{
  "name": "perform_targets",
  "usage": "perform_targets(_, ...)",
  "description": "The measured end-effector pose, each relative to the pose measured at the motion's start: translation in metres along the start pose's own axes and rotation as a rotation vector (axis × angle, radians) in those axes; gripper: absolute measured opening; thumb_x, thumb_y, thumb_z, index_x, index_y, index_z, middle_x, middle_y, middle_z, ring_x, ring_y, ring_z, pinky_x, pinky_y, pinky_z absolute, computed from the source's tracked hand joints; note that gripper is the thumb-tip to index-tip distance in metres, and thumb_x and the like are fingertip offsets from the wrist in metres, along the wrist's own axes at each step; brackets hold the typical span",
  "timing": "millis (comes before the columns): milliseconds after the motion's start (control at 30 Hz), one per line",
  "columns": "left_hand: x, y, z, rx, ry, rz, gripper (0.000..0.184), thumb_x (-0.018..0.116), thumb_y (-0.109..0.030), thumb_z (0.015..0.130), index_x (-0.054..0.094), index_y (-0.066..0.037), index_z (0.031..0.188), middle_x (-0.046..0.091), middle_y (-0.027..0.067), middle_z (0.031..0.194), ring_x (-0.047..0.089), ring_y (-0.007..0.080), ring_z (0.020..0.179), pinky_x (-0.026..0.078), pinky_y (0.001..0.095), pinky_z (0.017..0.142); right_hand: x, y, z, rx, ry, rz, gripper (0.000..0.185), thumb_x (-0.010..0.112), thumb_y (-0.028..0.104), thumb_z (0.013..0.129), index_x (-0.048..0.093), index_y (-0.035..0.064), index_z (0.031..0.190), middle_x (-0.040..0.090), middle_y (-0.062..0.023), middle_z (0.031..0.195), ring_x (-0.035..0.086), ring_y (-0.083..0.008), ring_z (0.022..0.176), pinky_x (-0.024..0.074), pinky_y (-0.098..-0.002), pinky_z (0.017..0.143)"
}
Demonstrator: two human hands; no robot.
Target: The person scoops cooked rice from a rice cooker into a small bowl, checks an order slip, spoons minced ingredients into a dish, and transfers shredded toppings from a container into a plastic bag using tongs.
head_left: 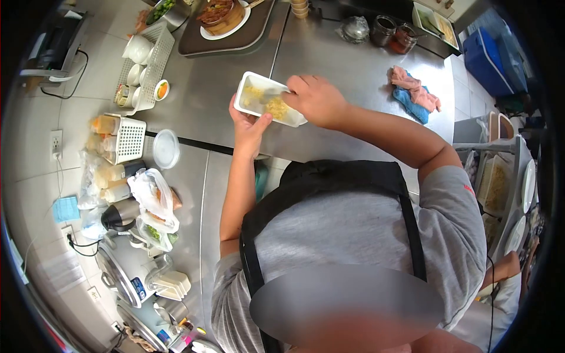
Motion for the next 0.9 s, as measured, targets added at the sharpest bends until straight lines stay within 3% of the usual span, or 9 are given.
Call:
perform_targets(133,0.008,0.002,0.001,-0.034,-0.039,0.069,0.08,0.062,-0.001,0.067,0.008,-0.008,0.125,0.028,0.0102,0.12,0.033,0.0215,0.11,0.031,0.0344,0.091,0.006,0.0,0.011,0.039,-0.098,-0.031,0.023,0.05,0.014,0.067,0.056,0.0107,0.089,0.043,-0.0041,0.081,0.047,-0.0196,0.077,0.0412,-0.0313,0.062)
perform_targets(333,0.0,0.002,0.002,0.031,-0.06,0.162,0.084,0.064,0.001,0.064,0.007,-0.008,0.125,0.028,0.0111,0.12,0.033,0.0227,0.111,0.032,0.0359,0.09,0.027,-0.009,-0.015,0.111,0.067,0.003,0.026,0.05,0.014,0.067,0.056,0.0114,0.092,0.043,-0.0036,0.082,0.047,-0.019,0.077,0.0411,-0.031,0.063)
perform_targets(433,0.009,-0.002,0.0,0.104,-0.017,0.241,0.086,0.064,0.001,0.062,0.007,-0.008,0.126,0.028,0.0115,0.121,0.032,0.0233,0.112,0.034,0.0375,0.09,0.003,-0.003,-0.006,0.126,-0.071,0.136,0.026,0.05,0.013,0.067,0.056,0.0114,0.093,0.044,-0.0036,0.082,0.047,-0.0199,0.077,0.041,-0.0321,0.063)
perform_targets(533,0.018,-0.008,-0.002,0.113,0.018,0.32,0.088,0.066,0.0,0.061,0.008,-0.009,0.126,0.027,0.0117,0.122,0.032,0.0239,0.112,0.034,0.0389,0.089,0.016,-0.012,-0.008,0.126,-0.128,0.051,0.026,0.05,0.012,0.068,0.056,0.0118,0.093,0.045,-0.0033,0.081,0.047,-0.0202,0.077,0.0408,-0.0328,0.064)
perform_targets(633,0.018,-0.009,0.001,0.127,0.007,0.419,0.09,0.067,-0.001,0.058,0.009,-0.009,0.126,0.025,0.0119,0.124,0.031,0.0247,0.113,0.033,0.0398,0.09,0.037,-0.022,-0.026,0.123,-0.028,0.058,0.024,0.049,0.011,0.068,0.056,0.0122,0.091,0.046,-0.0034,0.081,0.047,-0.0201,0.077,0.0408,-0.0332,0.064)
perform_targets(733,0.021,-0.01,-0.001,0.138,-0.007,0.526,0.09,0.069,-0.002,0.057,0.011,-0.008,0.126,0.023,0.0123,0.126,0.03,0.0253,0.114,0.033,0.0408,0.091,0.048,-0.026,-0.042,0.155,-0.02,0.082,0.016,0.049,0.013,0.067,0.056,0.0112,0.082,0.048,-0.0043,0.083,0.048,-0.0209,0.08,0.0414,-0.0332,0.066)
perform_targets(900,0.034,-0.017,-0.004,0.172,0.017,0.655,0.09,0.07,-0.005,0.056,0.014,-0.005,0.126,0.021,0.0141,0.127,0.029,0.0265,0.115,0.031,0.0395,0.092,0.037,-0.015,-0.04,0.171,-0.061,0.152,0.017,0.05,0.012,0.066,0.056,0.0135,0.083,0.049,-0.0021,0.079,0.048,-0.0204,0.079,0.0412,-0.032,0.065)
Point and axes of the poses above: each hand's wrist, its own z-axis towards the middle knuckle, its own x-axis out of the palm, y = z × x, the point moved 6 cm from there along z, towards the middle knuckle
